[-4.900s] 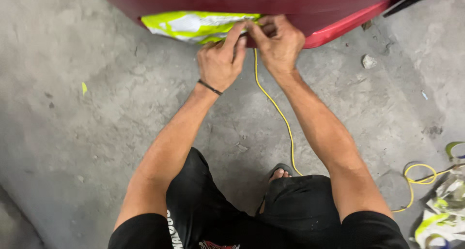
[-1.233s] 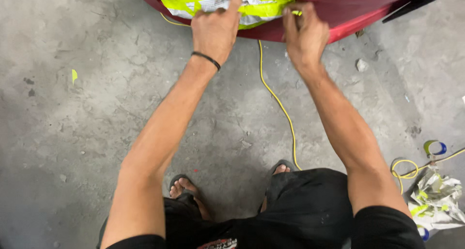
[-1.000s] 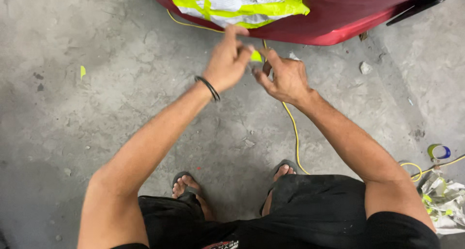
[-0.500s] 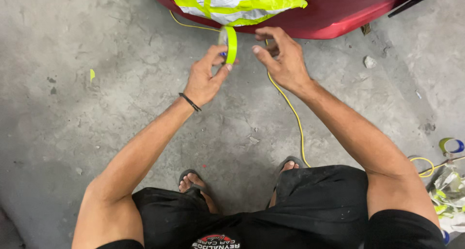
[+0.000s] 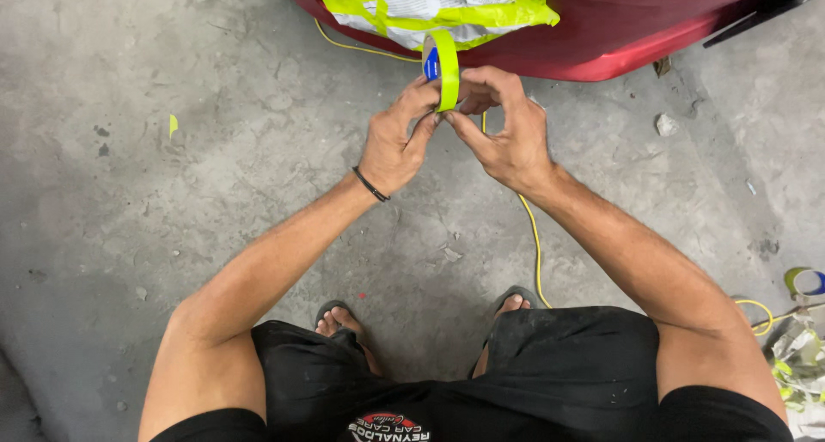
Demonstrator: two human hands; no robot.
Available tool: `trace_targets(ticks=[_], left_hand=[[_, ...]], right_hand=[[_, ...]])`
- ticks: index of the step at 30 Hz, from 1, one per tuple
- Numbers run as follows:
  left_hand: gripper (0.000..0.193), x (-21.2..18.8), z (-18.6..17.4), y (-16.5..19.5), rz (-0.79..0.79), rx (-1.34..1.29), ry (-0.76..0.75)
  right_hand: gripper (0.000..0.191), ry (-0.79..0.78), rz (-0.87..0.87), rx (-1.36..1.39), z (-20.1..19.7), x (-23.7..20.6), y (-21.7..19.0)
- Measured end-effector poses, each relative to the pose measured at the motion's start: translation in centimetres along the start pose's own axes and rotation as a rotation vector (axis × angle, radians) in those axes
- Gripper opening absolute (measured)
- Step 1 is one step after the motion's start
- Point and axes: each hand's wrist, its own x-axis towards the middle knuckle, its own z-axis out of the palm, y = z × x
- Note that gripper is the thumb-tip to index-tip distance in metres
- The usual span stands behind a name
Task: The person kneels beside a red car bumper and repeatedly applies strips of yellow masking tape over a newspaper-covered area. They smooth each strip with their fingers to secure it in place.
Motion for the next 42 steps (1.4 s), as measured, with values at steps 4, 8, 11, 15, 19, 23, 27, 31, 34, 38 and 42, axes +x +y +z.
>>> trace_targets(ticks=[4,8,11,15,19,23,27,31,34,38,42], left_hand=[[0.031,0.4,0.2,0.1,0.096,0.086,0.007],[0.033,0.4,0.0,-0.4,0.177,0.163,0.022],[0.035,-0.2,-0.2,-0.9,0.167,0.326,-0.028],[0.042,-1.9,0.2,-1.2,0.131,0.414,-0.065],[0.043,-3.0,0.1,-1.2,0.061,0.434,-0.083],[0.041,-3.0,-0.3,-1.5,0.088,0.447,-0.068],[0.042,-3.0,-0.4,-1.7,0.055,0.46,-0.056],[0.043,-3.1,-0.7,-1.8,0.043,0.437,-0.102],[0.039,-2.8,-1.3,-1.9,0.024,0.425,-0.215],[0.036,-1.8,-1.8,-2.0,-0.009,0.437,-0.335],[0.029,-0.6,-2.4,-2.0,-0.046,0.441,-0.438]], right_hand=[[0.051,0.014,-0.042,0.008,-0.1,-0.1,0.9],[0.048,0.021,-0.035,0.01,0.2,-0.2,1.2],[0.044,-0.032,-0.013,0.027,0.6,-0.4,1.5],[0.043,-0.115,0.167,0.171,1.9,-1.0,2.3],[0.036,-0.197,0.312,0.27,3.2,-0.9,3.6],[0.039,-0.21,0.387,0.247,3.7,-0.5,3.7],[0.039,-0.182,0.21,0.196,4.0,-0.8,2.6],[0.018,-0.195,0.162,0.125,3.7,-1.1,2.5],[0.015,-0.252,0.133,-0.063,3.0,-1.1,3.5],[0.019,-0.294,0.124,-0.225,2.3,-1.4,4.7],[0.018,-0.395,0.28,0.059,0.8,-1.7,5.6]])
